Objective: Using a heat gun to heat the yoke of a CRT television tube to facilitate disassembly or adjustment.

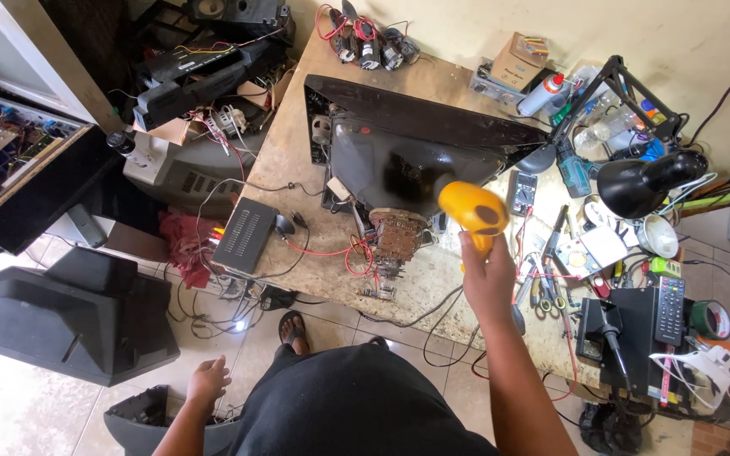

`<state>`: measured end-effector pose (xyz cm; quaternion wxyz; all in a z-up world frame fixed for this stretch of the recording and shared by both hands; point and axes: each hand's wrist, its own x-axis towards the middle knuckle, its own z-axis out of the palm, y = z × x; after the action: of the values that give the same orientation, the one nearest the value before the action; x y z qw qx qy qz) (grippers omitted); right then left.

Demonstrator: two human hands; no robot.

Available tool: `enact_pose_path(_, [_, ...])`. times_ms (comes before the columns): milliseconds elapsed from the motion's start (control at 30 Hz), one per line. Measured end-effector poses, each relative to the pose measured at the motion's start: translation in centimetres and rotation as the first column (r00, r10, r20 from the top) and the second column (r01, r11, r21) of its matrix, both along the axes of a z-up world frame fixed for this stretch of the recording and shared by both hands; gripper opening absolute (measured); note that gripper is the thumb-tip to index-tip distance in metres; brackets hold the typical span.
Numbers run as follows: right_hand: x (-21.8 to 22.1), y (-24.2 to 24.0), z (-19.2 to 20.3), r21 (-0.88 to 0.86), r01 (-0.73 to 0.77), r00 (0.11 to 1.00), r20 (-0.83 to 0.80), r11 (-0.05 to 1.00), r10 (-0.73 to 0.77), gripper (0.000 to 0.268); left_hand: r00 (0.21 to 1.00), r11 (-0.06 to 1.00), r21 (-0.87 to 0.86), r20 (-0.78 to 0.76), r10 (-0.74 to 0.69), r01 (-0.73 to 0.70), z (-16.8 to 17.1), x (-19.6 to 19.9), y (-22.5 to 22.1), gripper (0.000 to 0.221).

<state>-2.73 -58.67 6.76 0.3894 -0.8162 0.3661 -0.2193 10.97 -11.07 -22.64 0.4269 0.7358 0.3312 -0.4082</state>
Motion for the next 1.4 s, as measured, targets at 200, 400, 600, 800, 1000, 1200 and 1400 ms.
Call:
enact_pose_path(200, [-0.2,0.0,0.6,0.031,-0.049,0.995,-0.088,0.998,0.051,0.045,0.999,0.997,0.064,0.013,-0.035,0.034,0.2,-0.6,-0.2,0.041])
enact_pose_path(400, [0.0,-0.3,0.8,-0.014,-0.118,0.986,-0.123,0.993,0.115,0.047,-0.287,-0.388,0.318,-0.321,-0.902,0.865,-9.3,-0.4,4.1,0.064])
enact_pose_path(600, [1.2,-0.2,0.3,-0.079,-0.162,0.985,-0.071,0.984,0.156,0.042,0.995,0.990,0.097,0.016,-0.103,0.101,-0.6,-0.7,0.2,0.045])
enact_pose_path(800, [2.2,-0.8,-0.5,-0.098,-0.052,0.999,-0.018,0.994,0.050,0.032,0.988,0.988,-0.013,-0.002,-0.156,0.156,-2.6,-0.7,1.7,0.040])
enact_pose_path(1000, [4.2,0.0,1.3,-0.016,-0.025,0.999,-0.049,1.000,0.024,0.033,0.999,0.997,0.079,-0.028,-0.017,0.019,2.0,-1.2,0.5,0.048])
enact_pose_path(1200, [5.6,0.5,1.6,-0.055,-0.055,0.998,-0.007,0.997,0.055,0.027,0.999,0.999,-0.018,-0.033,0.043,-0.043,-0.6,-1.5,1.7,0.041])
enact_pose_path(1400, [5.6,0.4,1.5,-0.053,-0.006,1.000,0.003,0.999,0.006,0.031,1.000,0.998,0.065,-0.014,0.012,-0.011,1.4,-2.0,1.1,0.042])
